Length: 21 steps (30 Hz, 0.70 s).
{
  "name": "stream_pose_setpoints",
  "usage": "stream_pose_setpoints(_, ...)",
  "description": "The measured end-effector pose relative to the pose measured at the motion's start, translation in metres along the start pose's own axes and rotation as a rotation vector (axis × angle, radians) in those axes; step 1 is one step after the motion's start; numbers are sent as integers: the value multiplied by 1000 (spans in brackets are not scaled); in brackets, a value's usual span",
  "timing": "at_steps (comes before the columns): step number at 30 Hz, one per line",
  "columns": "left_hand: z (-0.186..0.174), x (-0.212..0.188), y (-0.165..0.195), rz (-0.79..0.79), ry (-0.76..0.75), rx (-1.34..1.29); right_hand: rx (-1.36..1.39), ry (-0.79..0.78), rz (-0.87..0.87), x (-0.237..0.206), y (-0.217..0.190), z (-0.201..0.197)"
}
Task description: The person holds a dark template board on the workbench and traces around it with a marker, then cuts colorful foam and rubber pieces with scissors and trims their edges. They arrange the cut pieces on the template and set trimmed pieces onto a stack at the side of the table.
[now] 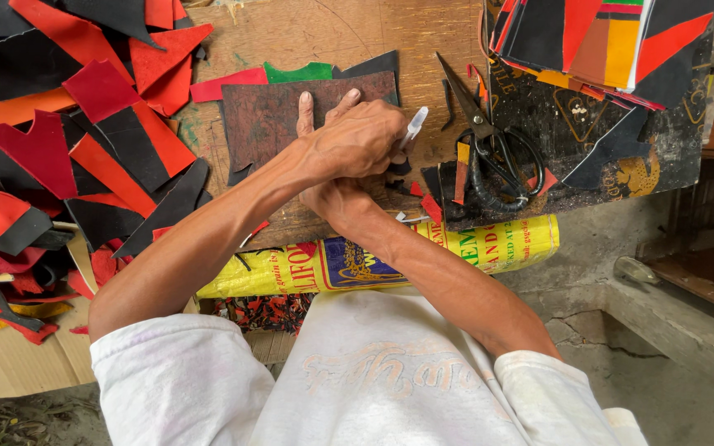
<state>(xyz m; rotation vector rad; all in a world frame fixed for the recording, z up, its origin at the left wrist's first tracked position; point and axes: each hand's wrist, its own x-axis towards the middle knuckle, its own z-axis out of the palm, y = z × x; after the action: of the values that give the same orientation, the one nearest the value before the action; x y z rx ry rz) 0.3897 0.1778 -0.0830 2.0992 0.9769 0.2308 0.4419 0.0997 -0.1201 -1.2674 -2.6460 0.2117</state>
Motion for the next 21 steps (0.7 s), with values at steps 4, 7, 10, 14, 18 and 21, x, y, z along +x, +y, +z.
stream_pose_setpoints(4, -7, -2, 0, -4, -10, 36, -8, 14, 73, 2, -1, 3)
stream_pose_setpoints(7, -16, -4, 3, -72, -47, 3, 101, -35, -30, 3, -1, 7)
stream_pose_setpoints(10, -20, -5, 9, -42, -49, 82, 298, -16, 57, 7, -1, 6)
stream_pose_setpoints(14, -17, -3, 8, -55, -103, 141, 76, 39, 91, 11, -2, 0)
stream_pose_setpoints(18, -8, 0, 0, 3, -70, 177, 80, 35, 108, 14, -1, -8)
stream_pose_setpoints(21, 5, 1, 0, -52, -90, 253, 133, 14, 143, 14, 0, -8)
